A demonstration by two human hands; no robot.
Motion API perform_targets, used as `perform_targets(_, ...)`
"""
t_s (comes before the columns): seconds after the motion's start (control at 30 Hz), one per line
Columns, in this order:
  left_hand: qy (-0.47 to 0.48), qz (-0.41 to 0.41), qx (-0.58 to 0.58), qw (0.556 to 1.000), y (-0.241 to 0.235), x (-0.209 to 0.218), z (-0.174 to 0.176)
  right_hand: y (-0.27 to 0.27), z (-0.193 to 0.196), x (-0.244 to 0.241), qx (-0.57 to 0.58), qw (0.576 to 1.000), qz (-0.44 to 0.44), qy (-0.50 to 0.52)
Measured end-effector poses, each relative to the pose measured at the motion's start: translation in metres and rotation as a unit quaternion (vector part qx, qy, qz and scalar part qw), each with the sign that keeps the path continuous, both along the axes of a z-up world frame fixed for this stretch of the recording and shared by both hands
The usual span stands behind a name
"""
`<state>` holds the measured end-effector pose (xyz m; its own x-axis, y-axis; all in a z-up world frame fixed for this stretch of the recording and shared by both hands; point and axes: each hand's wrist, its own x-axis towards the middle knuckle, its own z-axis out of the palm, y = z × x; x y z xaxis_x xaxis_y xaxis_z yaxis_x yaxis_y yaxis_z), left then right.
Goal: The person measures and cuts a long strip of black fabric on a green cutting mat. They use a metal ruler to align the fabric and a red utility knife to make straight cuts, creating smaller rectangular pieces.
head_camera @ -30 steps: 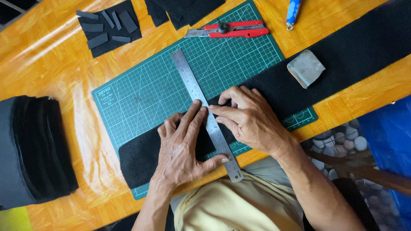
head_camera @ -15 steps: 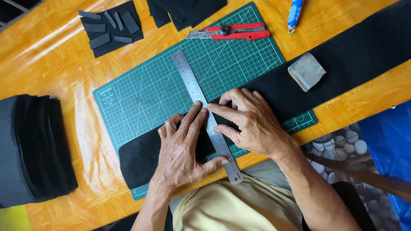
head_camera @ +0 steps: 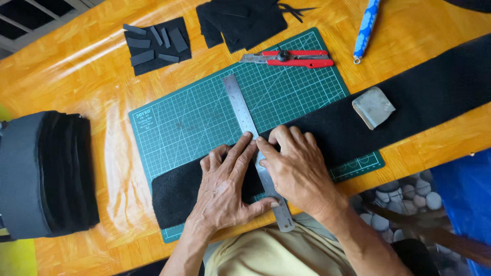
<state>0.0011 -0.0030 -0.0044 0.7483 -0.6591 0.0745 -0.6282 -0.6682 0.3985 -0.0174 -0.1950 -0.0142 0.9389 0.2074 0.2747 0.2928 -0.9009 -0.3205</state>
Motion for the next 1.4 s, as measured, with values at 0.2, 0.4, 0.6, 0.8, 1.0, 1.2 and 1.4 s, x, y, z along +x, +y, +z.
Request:
perform_targets(0.2,-0.001,-0.002,-0.016,1.000,0.002,-0.002,-0.004,-0.004,-0.001,0.001,0.034,0.999,0.015,0.040)
perform_targets(0.4,-0.009,-0.004,-0.009,1.000,0.003,-0.001,-0.005,-0.010,-0.007,0.003,0.084,0.996,0.028,0.022)
perform_targets(0.6,-0.004,-0.005,-0.007,1.000,0.003,-0.001,-0.006,-0.005,0.000,0.001,0.052,0.998,0.016,0.020)
perform_targets(0.8,0.017,0.004,-0.013,1.000,0.002,0.000,-0.003,0.010,-0.011,-0.004,0.114,0.993,0.033,0.023)
perform_targets(1.0,0.009,-0.009,-0.020,1.000,0.004,0.001,-0.006,0.010,-0.011,-0.002,0.149,0.988,0.022,0.043)
perform_targets(1.2,-0.011,-0.011,-0.031,0.999,0.005,0.000,-0.007,0.005,-0.011,0.003,0.169,0.982,0.015,0.088)
perform_targets(1.4,-0.006,-0.009,-0.020,1.000,0.004,0.000,-0.006,0.000,-0.007,0.010,0.205,0.970,0.016,0.133)
